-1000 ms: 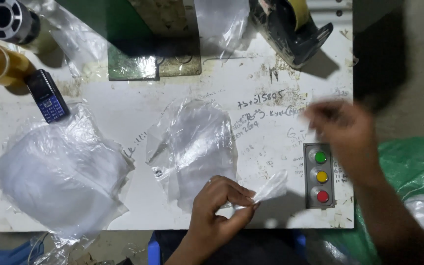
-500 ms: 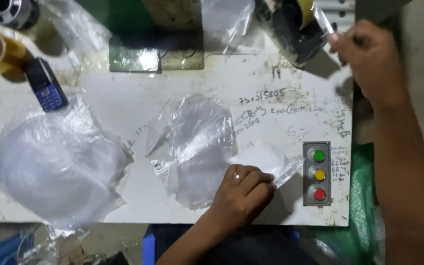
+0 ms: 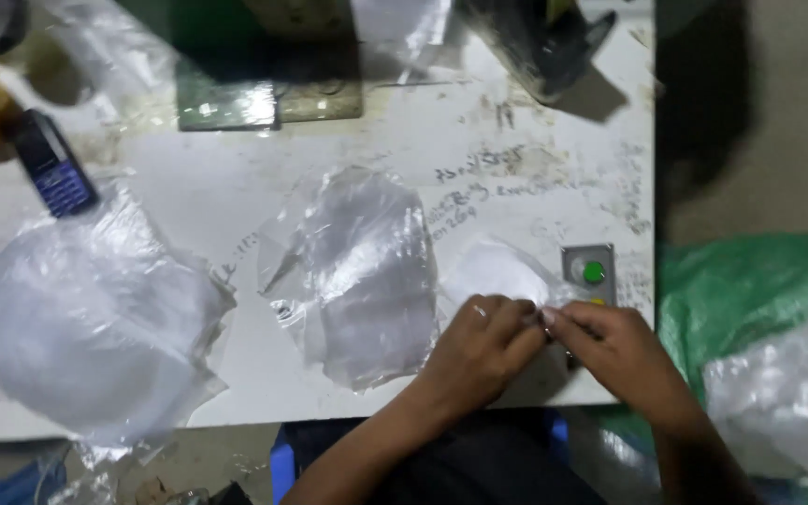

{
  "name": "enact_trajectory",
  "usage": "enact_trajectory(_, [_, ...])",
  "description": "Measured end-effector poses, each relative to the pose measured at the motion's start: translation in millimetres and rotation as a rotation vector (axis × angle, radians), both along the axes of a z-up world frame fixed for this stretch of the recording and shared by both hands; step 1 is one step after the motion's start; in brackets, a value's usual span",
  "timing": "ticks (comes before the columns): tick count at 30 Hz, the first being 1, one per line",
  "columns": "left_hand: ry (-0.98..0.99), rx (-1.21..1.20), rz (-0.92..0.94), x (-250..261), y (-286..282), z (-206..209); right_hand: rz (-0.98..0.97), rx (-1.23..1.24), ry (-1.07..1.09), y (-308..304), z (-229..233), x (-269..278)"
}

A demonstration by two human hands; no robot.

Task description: The person packs plastic bags into smaller clear pouches by hand and occasionally presses buttons on a machine control panel.

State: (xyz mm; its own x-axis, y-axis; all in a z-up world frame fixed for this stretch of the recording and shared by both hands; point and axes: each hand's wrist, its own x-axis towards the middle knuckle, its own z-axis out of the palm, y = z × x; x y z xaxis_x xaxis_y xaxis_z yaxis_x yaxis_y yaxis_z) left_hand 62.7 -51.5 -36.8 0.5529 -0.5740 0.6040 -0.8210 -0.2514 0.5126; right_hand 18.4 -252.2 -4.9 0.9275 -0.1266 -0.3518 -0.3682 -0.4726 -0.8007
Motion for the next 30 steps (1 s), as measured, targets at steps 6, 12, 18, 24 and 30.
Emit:
enact_trajectory(6, [0.7, -0.28, 0.083, -17, 4, 26, -0.026, -0.229, 0.063, 13, 14, -10])
enact_trajectory(12, [1.369, -0.397, 0.203, -1, 32, 38, 0.011, -0.283, -0.05, 33, -11, -4])
enact_trajectory(18, [0.817, 0.101, 0.3, -16, 29, -14, 0.122, -0.507, -0.178, 47, -64, -10])
enact_trajectory(24, [0.669, -0.083, 0.107, -20, 36, -7, -0.188, 0.038, -0.045, 12, -46, -37])
enact_trajectory(30, [0.601, -0.264, 0.25, -24, 79, 14, -0.29, 0.079, -0.147, 14, -60, -44])
